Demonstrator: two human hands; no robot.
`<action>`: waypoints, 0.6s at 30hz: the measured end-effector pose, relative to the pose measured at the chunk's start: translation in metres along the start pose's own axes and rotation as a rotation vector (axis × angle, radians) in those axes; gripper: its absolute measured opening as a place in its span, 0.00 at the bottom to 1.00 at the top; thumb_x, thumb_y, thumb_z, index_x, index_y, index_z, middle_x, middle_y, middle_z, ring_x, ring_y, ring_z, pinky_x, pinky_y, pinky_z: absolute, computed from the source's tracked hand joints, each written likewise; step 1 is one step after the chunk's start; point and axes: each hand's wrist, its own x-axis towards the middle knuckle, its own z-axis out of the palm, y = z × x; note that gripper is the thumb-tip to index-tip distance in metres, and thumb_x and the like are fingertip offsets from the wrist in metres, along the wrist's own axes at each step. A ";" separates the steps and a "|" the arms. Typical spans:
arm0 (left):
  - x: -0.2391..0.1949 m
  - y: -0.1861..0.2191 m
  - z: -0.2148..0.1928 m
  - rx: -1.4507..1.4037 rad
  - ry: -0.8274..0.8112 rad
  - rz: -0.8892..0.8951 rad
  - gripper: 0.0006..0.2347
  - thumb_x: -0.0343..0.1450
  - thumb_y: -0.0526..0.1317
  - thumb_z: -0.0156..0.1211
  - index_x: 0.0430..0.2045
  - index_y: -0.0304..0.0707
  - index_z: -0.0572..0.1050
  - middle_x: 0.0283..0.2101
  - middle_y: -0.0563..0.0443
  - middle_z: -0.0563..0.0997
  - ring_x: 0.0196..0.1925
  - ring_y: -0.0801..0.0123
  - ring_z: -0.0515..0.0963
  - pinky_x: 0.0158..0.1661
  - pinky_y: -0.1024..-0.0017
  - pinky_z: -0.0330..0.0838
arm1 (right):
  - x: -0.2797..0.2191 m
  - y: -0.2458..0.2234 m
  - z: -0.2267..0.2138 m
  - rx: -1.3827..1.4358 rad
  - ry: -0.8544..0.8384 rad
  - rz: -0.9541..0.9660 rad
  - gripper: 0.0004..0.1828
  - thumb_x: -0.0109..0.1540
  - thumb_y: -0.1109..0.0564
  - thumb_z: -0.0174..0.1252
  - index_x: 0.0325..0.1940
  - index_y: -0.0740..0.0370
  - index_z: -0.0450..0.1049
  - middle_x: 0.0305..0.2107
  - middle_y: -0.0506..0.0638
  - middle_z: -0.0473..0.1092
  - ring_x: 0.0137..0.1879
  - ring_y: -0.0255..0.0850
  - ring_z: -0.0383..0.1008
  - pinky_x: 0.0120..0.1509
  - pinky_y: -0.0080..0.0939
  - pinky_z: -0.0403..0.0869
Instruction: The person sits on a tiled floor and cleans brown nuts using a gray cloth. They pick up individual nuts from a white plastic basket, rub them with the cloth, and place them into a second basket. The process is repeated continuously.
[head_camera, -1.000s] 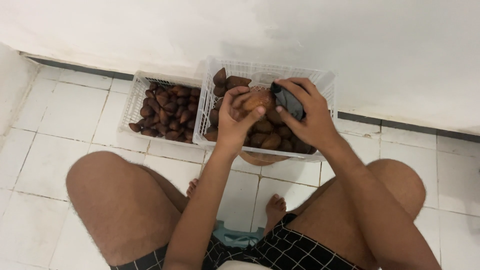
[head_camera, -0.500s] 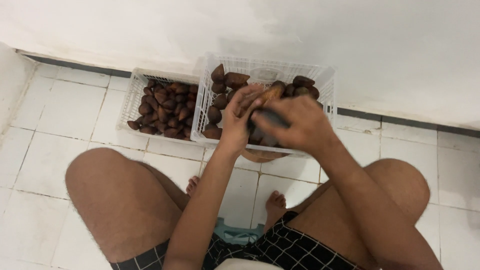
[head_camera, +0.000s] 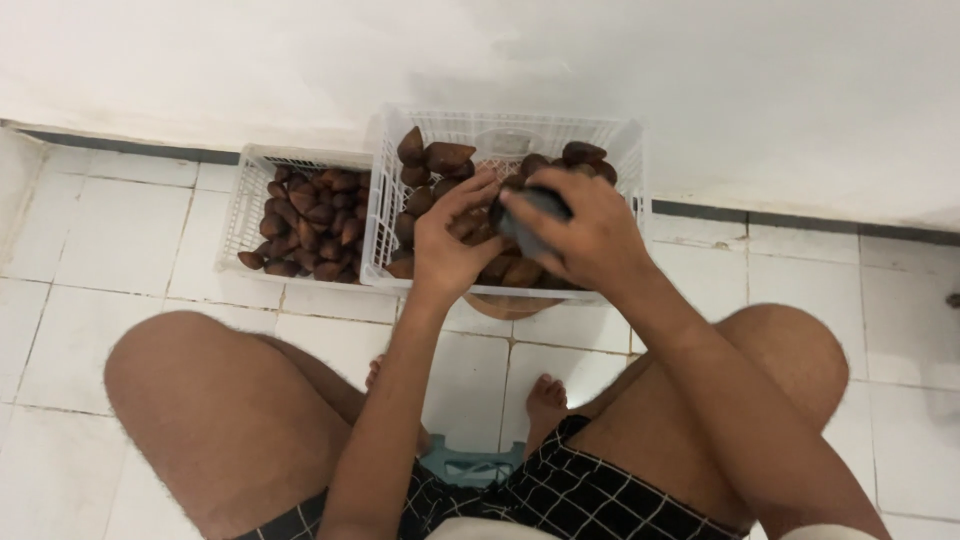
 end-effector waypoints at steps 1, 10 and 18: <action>0.000 0.003 -0.001 -0.002 -0.007 -0.003 0.22 0.63 0.30 0.76 0.51 0.31 0.78 0.60 0.40 0.77 0.59 0.49 0.79 0.55 0.60 0.81 | 0.004 -0.001 -0.004 -0.003 -0.002 0.007 0.25 0.62 0.51 0.62 0.64 0.48 0.74 0.55 0.58 0.67 0.58 0.55 0.74 0.54 0.52 0.71; 0.002 0.015 -0.002 0.204 -0.079 0.382 0.18 0.63 0.25 0.75 0.46 0.37 0.83 0.55 0.46 0.81 0.57 0.54 0.82 0.56 0.59 0.81 | 0.005 0.005 -0.006 0.468 -0.019 0.716 0.21 0.69 0.50 0.57 0.67 0.56 0.70 0.57 0.62 0.62 0.65 0.65 0.68 0.65 0.64 0.70; 0.001 0.020 -0.007 0.165 -0.041 0.181 0.19 0.63 0.34 0.78 0.49 0.45 0.82 0.51 0.49 0.82 0.57 0.57 0.82 0.59 0.60 0.77 | 0.015 -0.022 -0.013 1.067 -0.082 1.050 0.39 0.68 0.29 0.48 0.70 0.60 0.67 0.63 0.64 0.65 0.70 0.55 0.64 0.74 0.57 0.61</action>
